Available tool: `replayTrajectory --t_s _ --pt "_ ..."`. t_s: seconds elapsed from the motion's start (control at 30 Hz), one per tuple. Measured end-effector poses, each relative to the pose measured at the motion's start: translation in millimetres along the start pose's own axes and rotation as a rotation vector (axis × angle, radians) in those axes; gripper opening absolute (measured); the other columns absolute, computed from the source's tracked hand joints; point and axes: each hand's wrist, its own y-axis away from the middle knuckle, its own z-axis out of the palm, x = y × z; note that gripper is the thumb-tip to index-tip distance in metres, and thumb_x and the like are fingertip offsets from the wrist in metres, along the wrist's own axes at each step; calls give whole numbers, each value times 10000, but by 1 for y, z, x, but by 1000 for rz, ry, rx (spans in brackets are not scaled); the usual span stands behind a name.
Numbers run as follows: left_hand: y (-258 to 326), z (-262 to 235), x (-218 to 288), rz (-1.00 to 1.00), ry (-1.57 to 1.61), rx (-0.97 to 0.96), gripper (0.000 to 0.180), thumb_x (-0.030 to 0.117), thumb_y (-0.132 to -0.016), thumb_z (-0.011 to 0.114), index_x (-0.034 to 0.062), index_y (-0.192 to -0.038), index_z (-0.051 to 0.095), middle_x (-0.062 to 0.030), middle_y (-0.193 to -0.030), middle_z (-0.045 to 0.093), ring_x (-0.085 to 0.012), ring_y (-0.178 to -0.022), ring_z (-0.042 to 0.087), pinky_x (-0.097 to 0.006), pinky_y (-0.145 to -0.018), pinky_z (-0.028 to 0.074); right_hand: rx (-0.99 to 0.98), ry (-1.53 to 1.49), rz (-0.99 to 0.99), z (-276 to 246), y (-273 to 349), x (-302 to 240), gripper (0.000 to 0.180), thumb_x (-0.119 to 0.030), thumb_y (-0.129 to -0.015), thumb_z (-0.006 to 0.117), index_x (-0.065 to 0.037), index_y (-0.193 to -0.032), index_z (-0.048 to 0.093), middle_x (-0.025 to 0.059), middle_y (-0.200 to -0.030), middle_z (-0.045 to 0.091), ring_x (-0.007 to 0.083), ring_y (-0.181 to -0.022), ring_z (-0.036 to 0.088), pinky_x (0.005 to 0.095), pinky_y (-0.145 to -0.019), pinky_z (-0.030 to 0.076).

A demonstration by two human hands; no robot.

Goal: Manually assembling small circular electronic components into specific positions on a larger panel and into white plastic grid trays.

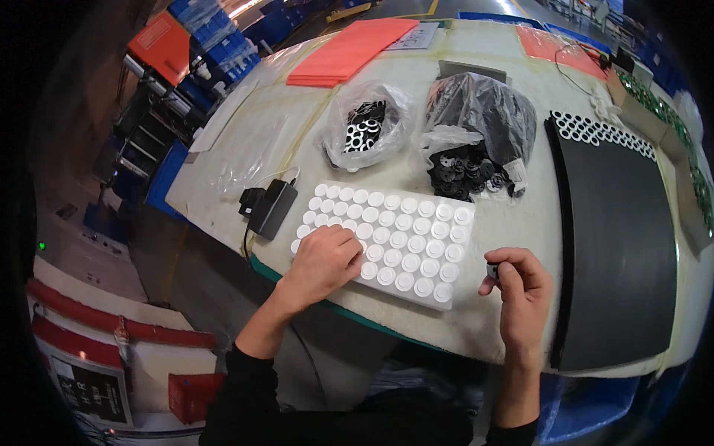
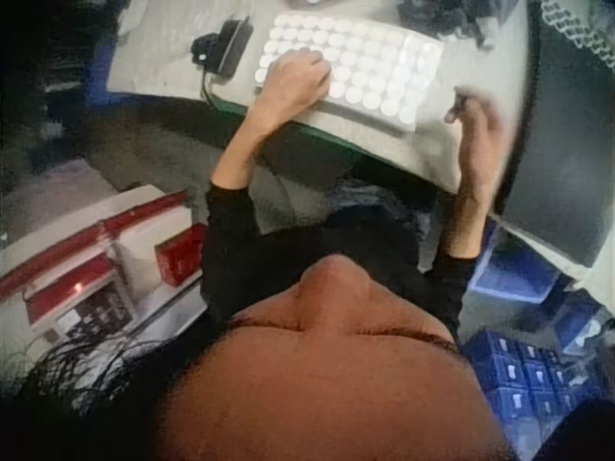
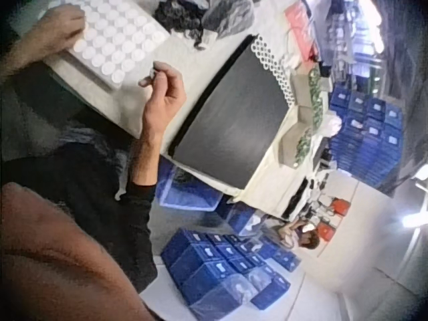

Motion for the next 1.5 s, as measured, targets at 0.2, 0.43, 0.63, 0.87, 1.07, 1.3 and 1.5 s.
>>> replayTrajectory --t_s 0.2,0.43,0.63,0.87,1.07,1.3,1.5 --pt "6 3 -3 -100 94 -2 118 111 -742 743 51 -758 644 -69 -740 605 -255 -713 613 -377 -648 499 -421 -224 -212 26 17 -74 646 -247 -641 925 109 -1092 629 138 -962 619 174 -748 637 259 -645 533" --pt "4 4 -3 -201 168 -11 130 154 -772 756 60 -822 682 -82 -813 623 -280 -757 629 -387 -659 511 -666 -213 -374 36 25 -93 983 -413 -477 985 156 -1164 573 163 -992 581 168 -736 627 223 -551 537" --pt "3 2 4 -221 153 -8 133 147 -769 762 56 -828 685 -87 -820 630 -280 -749 631 -387 -656 507 -684 -176 -393 32 41 -89 994 -418 -483 982 163 -1176 571 180 -1010 587 168 -754 641 214 -560 534" --pt "7 1 1 -245 200 8 126 138 -768 762 58 -826 685 -86 -807 629 -278 -745 629 -386 -660 504 -661 -310 -425 24 31 -78 976 -409 -517 972 195 -1166 563 218 -1024 596 177 -685 673 215 -577 548" --pt "7 -2 -3 -225 169 2 168 86 -754 780 10 -879 698 -102 -842 662 -235 -716 659 -326 -649 525 -1052 -322 -198 32 12 -104 981 -396 -497 979 186 -1166 558 202 -1019 570 174 -653 671 213 -571 555" --pt "8 -3 -6 -201 157 13 176 119 -753 779 32 -890 710 -96 -873 677 -269 -809 657 -354 -712 523 -735 -93 -310 25 29 -106 877 -335 -498 994 153 -1097 580 186 -1012 567 146 -645 658 194 -542 526" --pt "-7 -4 13 -141 -7 -41 122 119 -756 741 53 -851 701 -84 -855 671 -270 -812 653 -376 -684 528 -714 156 -208 18 44 -142 888 -332 -495 994 147 -1116 575 167 -997 569 152 -646 663 205 -543 539"
